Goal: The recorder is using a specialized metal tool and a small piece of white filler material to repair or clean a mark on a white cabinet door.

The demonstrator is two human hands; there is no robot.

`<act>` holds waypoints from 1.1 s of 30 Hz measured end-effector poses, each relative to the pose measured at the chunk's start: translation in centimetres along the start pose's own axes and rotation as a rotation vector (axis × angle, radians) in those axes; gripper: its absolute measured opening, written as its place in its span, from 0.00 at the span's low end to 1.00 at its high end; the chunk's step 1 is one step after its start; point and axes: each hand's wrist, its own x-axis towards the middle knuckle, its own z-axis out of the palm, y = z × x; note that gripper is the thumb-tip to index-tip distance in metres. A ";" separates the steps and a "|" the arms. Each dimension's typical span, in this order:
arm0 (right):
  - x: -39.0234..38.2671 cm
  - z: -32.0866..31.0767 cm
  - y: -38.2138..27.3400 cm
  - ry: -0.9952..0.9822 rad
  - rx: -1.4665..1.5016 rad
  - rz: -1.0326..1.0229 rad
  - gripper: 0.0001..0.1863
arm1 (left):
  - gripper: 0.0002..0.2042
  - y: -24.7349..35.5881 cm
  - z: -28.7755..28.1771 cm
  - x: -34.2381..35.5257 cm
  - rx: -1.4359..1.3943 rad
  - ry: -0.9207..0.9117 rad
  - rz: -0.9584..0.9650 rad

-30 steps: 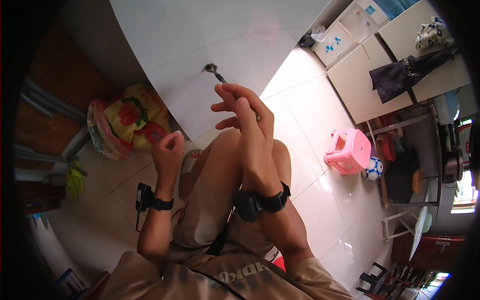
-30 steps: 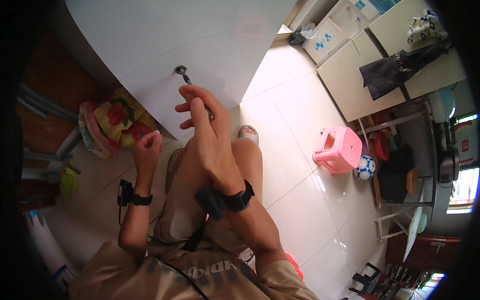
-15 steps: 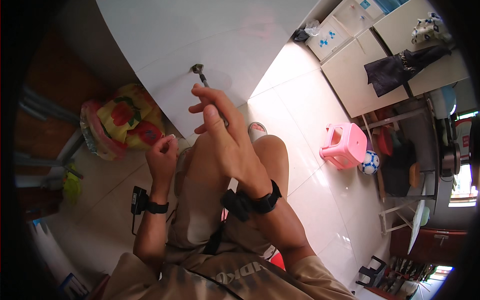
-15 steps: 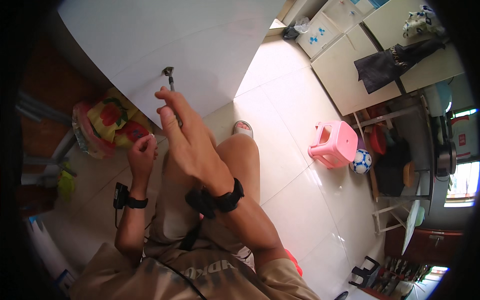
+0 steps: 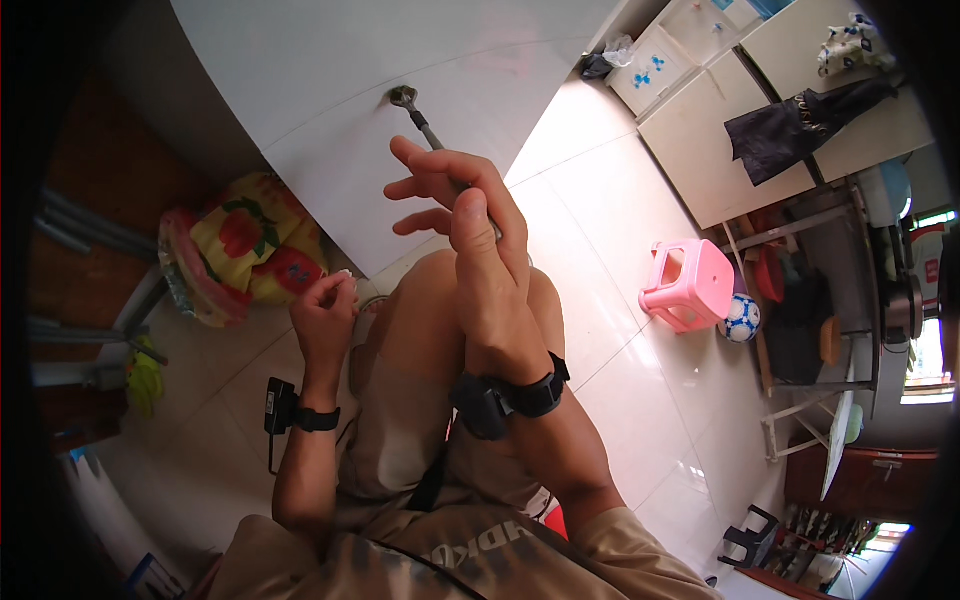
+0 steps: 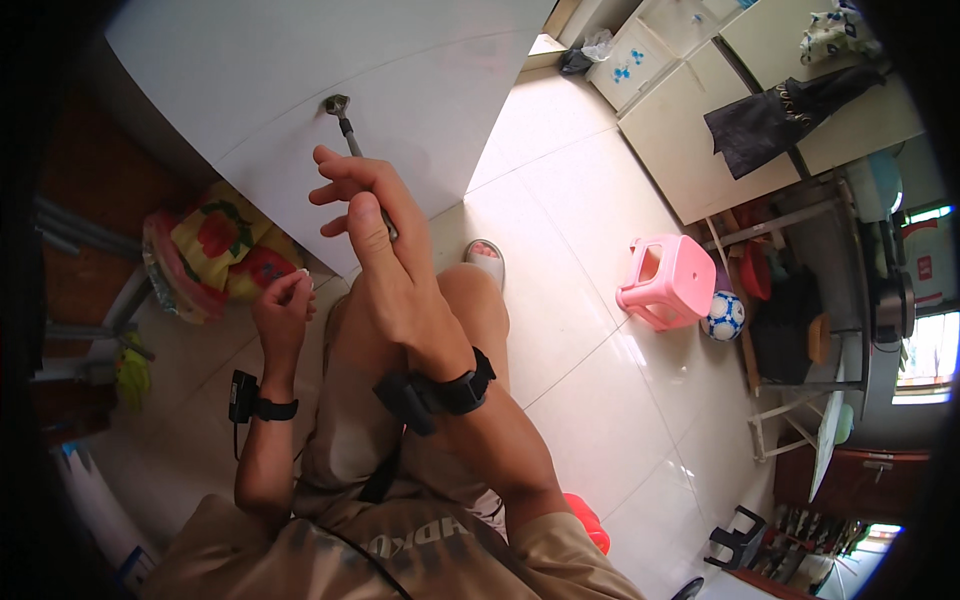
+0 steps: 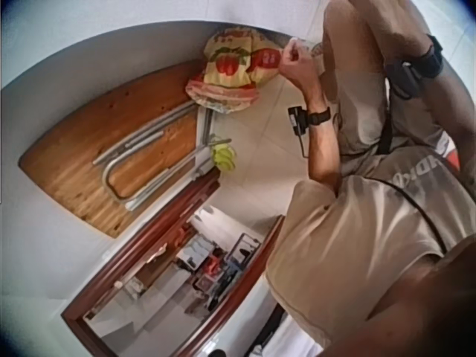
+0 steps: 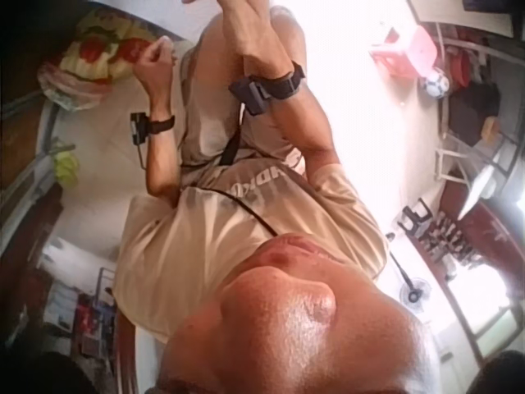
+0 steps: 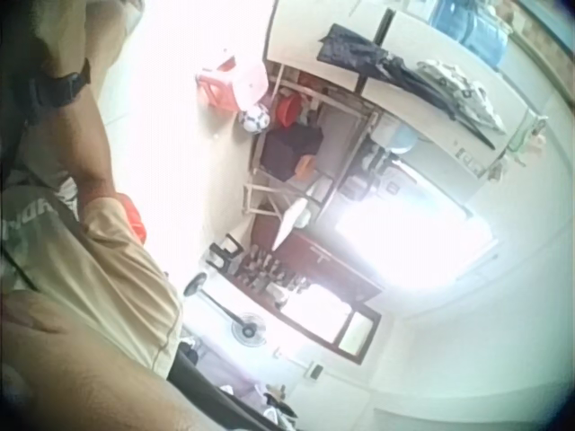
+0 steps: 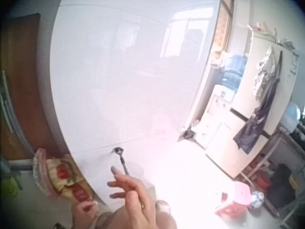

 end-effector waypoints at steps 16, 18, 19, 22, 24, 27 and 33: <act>0.6 -0.5 1.2 0.118 0.130 0.214 0.20 | 0.10 0.7 0.5 -0.3 -0.106 0.015 -0.062; 0.2 -0.4 0.5 0.122 0.156 0.112 0.20 | 0.10 0.8 0.4 -0.5 -0.100 0.001 -0.048; 0.3 -0.6 0.6 0.125 0.155 0.113 0.20 | 0.10 0.8 0.3 -0.6 -0.092 -0.009 -0.036; 0.8 -0.5 1.1 0.132 0.111 0.285 0.22 | 0.10 0.6 0.3 -0.5 -0.091 -0.007 -0.039; 0.9 0.1 1.2 0.056 0.004 0.208 0.20 | 0.10 0.1 0.3 -0.3 -0.104 -0.006 -0.040; 0.2 -0.2 1.1 0.013 -0.027 0.099 0.23 | 0.10 0.5 0.6 -0.2 -0.111 -0.009 -0.032; 0.7 0.1 0.8 0.130 -0.071 0.153 0.25 | 0.10 3.6 1.5 0.2 -0.175 -0.033 0.030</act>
